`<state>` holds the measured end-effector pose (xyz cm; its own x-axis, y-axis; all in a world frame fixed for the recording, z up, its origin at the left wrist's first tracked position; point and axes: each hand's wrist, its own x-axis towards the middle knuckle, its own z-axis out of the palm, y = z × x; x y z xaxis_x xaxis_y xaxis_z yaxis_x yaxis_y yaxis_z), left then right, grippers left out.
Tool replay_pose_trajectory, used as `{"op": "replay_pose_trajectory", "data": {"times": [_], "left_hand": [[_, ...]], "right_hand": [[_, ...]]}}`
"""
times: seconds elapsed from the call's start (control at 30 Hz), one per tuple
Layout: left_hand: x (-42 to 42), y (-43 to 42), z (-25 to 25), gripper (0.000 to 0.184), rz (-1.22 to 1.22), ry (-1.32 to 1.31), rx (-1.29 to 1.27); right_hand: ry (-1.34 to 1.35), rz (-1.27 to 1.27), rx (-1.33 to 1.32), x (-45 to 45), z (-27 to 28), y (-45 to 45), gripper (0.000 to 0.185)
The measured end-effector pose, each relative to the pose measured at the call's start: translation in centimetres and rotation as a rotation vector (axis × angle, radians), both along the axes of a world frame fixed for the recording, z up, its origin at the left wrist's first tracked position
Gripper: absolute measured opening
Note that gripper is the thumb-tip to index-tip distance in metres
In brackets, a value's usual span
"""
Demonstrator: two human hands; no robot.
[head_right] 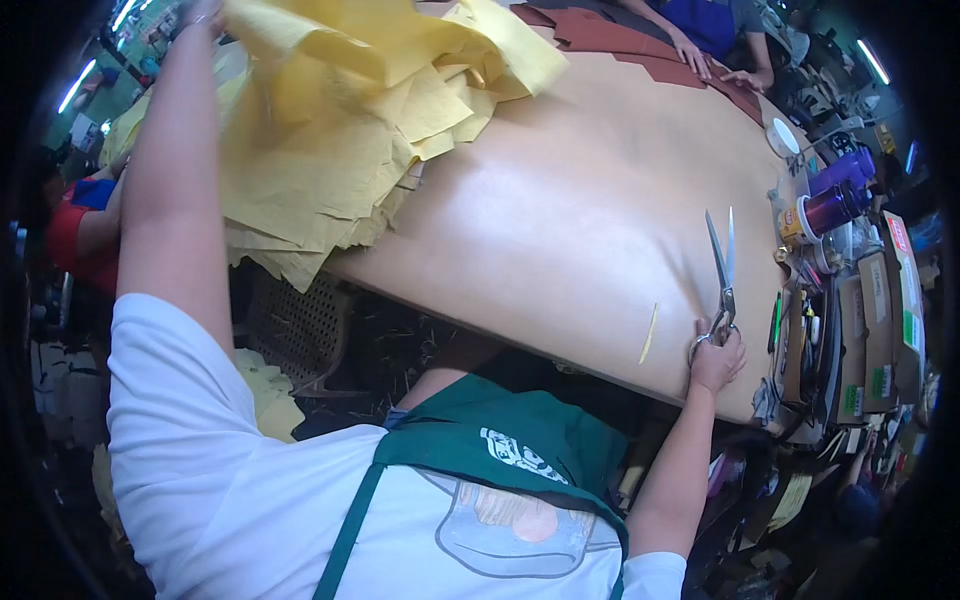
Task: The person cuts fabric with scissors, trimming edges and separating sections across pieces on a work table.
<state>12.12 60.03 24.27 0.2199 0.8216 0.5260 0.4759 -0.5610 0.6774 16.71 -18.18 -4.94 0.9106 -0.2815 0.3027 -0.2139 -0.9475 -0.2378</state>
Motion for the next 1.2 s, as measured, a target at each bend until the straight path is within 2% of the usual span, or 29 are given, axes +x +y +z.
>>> {"op": "replay_pose_trajectory", "data": {"times": [0.07, 0.13, 0.2, 0.27, 0.33, 0.4, 0.43, 0.47, 0.5, 0.57, 0.63, 0.7, 0.73, 0.8, 0.9, 1.0, 1.07, 1.2], "left_hand": [[-4.9, -0.1, -2.9, 0.035, -0.129, -0.35, -0.313], [-9.6, -4.4, -4.6, 0.045, 0.162, -0.116, -0.146], [-11.8, 6.1, -11.3, 0.039, 0.371, 0.156, -0.102], [-14.4, 9.6, -17.5, 0.062, 0.134, 0.752, -0.144], [-16.2, 4.0, -22.7, 0.067, 0.265, 0.412, -0.079], [-18.2, -5.5, -22.8, 0.067, 0.314, 0.409, 0.137], [-19.6, -7.8, -24.7, 0.068, 0.336, 0.269, 0.325], [-21.7, -11.3, -25.4, 0.068, 0.233, 0.195, 0.373], [-23.6, -16.5, -25.1, 0.064, 0.215, 0.202, 0.364], [-28.5, -22.4, -27.9, 0.059, 0.117, 0.327, 0.322], [-34.2, -26.7, -31.4, 0.051, 0.02, 0.691, 0.103], [-39.6, -28.5, -32.7, 0.045, -0.063, 1.115, -0.183], [-41.3, -28.2, -32.7, 0.044, -0.004, 1.146, -0.312], [-44.5, -27.4, -32.6, 0.042, 0.101, 1.193, -0.579], [-48.0, -24.2, -31.7, 0.049, 0.292, 1.295, -0.624], [-49.4, -22.0, -30.4, 0.063, 0.31, 1.494, -0.683], [-49.7, -21.7, -30.6, 0.073, 0.236, 1.612, -0.855], [-49.4, -21.8, -30.4, 0.086, 0.032, 1.699, -1.044]], "right_hand": [[-0.027, 0.018, -0.015, 0.1, -0.4, -0.4, 0.054], [-0.016, 0.012, -0.035, 0.4, -0.7, -0.6, 0.054], [-0.035, 0.012, -0.055, 0.3, -0.7, -0.5, 0.053], [-0.075, 0.025, -0.074, -0.1, -0.1, 0.1, 0.05], [-0.056, 0.035, -0.063, 0.1, -0.1, -0.5, 0.047], [-0.045, 0.111, 0.026, 0.5, -0.3, -0.3, 0.045], [-0.047, 0.164, 0.109, 0.5, -0.2, -0.4, 0.044], [-0.05, 0.196, 0.074, 0.8, -0.6, -0.9, 0.045], [-0.059, 0.228, 0.042, 1.2, -1.1, -1.5, 0.046], [-0.03, 0.157, -0.063, 1.6, -1.5, -1.9, 0.051], [-0.043, 0.172, -0.03, 1.5, -1.4, -2.0, 0.057], [-0.001, 0.151, -0.068, 1.5, -1.0, -1.9, 0.061], [-0.084, 0.187, -0.103, 2.0, -1.7, -2.7, 0.062], [-0.076, 0.194, -0.142, 2.2, -1.8, -2.7, 0.062], [-0.047, 0.181, -0.144, 2.7, -2.0, -3.4, 0.063], [0.059, 0.131, -0.136, 3.4, -2.1, -4.2, 0.067], [0.083, 0.128, -0.134, 3.3, -2.0, -4.0, 0.066], [-0.038, 0.147, -0.156, 2.4, -1.5, -2.8, 0.062]]}}
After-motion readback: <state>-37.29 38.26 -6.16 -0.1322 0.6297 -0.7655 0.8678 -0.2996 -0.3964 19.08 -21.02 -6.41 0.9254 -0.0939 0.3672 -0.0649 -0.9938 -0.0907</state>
